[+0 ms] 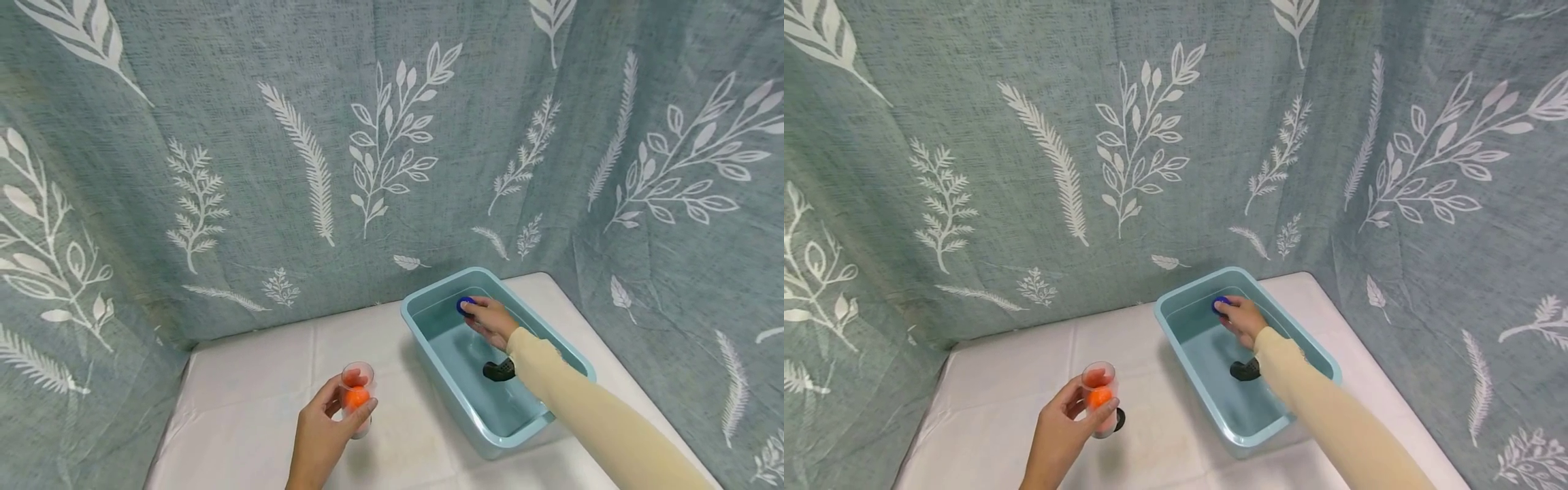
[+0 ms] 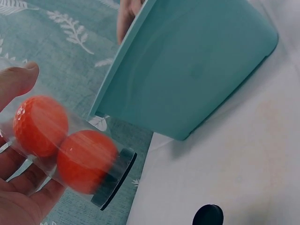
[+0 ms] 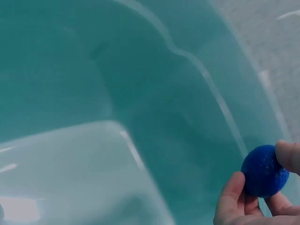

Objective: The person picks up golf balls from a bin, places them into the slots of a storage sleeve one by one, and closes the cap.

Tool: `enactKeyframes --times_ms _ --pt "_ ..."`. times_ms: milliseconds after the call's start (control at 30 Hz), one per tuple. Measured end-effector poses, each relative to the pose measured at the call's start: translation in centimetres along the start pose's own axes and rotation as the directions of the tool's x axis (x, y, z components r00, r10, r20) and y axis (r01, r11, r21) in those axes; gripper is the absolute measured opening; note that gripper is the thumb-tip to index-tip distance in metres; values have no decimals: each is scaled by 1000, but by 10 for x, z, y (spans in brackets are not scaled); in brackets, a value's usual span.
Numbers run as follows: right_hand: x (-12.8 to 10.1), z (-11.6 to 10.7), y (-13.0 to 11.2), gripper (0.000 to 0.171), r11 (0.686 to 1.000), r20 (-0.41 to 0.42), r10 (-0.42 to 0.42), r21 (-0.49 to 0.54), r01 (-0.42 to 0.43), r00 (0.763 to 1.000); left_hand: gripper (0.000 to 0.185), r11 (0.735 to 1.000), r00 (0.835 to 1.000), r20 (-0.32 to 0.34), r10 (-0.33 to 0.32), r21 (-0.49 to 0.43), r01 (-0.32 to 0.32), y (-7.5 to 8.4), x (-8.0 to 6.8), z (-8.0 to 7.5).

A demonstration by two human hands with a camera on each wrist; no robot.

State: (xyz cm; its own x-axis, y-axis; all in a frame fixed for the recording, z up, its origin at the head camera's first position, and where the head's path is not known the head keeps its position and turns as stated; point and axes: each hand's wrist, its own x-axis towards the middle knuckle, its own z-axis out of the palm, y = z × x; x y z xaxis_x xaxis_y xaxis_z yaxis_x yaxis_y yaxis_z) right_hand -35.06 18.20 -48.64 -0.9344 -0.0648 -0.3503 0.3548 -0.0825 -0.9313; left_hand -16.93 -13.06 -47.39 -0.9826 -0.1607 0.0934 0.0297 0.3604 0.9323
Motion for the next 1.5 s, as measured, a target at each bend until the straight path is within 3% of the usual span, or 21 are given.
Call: enactKeyframes --times_ms 167,433,633,867,1067,1300,1400,1500 --pt "-14 0 -20 57 997 87 -80 4 80 993 55 1000 1000 -5 -5 10 5 0 0 -2" --pt "-36 16 -41 56 984 159 -178 14 178 971 58 999 999 -16 -44 18 44 1 -2 -2" --pt "-60 39 -54 48 958 263 -286 50 284 921 55 999 999 -13 -34 -2 34 1 -3 -3" --pt "-85 71 -61 44 931 380 -352 44 363 855 55 1000 1000 -13 -20 -3 20 4 -4 -5" --pt "-109 99 -58 43 902 436 -402 39 429 805 58 1000 1000 -17 -25 11 25 8 -4 -5" --pt "-127 131 -35 41 855 482 -470 42 516 740 57 1000 1000 -12 -13 16 13 11 -4 -4" --pt "-129 143 -21 40 858 524 -460 54 511 717 57 1000 1000 -7 1 -8 -1 11 -5 -3" --pt "-129 150 -8 40 869 546 -439 57 491 714 58 1000 1000 -4 -4 -15 4 12 -6 -3"
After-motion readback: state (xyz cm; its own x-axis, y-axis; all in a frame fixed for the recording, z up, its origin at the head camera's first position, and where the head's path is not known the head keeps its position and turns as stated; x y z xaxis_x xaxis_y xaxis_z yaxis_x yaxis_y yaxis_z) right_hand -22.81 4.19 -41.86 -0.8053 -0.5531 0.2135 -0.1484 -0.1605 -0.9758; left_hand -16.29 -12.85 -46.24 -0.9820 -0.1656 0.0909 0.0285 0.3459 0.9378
